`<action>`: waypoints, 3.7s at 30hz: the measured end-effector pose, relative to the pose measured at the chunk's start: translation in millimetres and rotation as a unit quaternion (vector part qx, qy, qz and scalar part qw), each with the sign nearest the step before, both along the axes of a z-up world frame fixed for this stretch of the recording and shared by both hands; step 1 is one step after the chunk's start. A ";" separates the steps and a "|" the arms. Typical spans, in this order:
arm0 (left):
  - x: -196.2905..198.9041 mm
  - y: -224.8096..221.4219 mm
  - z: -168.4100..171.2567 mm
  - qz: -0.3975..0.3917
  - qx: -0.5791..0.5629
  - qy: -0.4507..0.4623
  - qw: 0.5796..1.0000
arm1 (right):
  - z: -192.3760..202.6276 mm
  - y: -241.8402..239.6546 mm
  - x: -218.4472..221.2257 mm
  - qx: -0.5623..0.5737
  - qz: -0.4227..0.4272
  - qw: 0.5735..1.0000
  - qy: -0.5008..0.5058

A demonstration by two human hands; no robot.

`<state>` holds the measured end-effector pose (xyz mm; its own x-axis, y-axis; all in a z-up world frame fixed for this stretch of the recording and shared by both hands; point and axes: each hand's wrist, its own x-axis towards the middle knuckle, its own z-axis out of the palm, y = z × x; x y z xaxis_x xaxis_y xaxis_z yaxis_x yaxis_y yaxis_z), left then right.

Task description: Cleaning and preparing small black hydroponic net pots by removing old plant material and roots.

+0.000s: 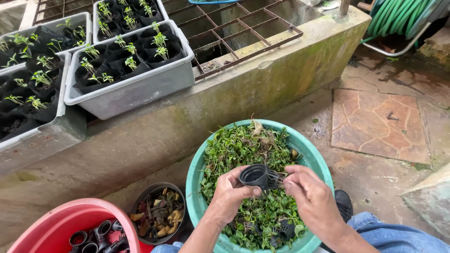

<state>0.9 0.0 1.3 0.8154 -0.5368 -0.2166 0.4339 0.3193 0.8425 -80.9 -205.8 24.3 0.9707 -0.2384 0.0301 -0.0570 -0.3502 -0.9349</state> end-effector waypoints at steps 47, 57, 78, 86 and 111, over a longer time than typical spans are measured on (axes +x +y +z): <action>-10.6 4.7 13.6 -0.062 0.051 -0.005 0.997 | 31.5 1.3 -4.9 -0.318 0.125 0.923 -0.177; 9.0 19.4 -20.4 0.029 -0.084 0.050 0.995 | 89.5 -57.0 -13.0 0.121 0.178 0.977 -0.001; -6.2 19.2 -12.7 -0.019 -0.207 0.115 0.971 | 52.6 40.2 11.1 -0.198 0.038 0.943 -0.265; -9.5 5.1 -20.6 -0.050 -0.249 0.162 0.953 | 60.8 39.6 7.1 -0.220 0.054 0.931 -0.286; -23.1 5.2 21.3 0.097 0.223 -0.505 0.828 | 72.9 9.4 4.5 -0.218 -0.021 0.963 -0.159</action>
<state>-22.2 5.2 22.6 0.7623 -0.4254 0.4877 -0.5877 -0.1395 0.7969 -76.5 -196.4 97.2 0.8858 -0.1737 0.4303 0.1855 -0.7174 -0.6715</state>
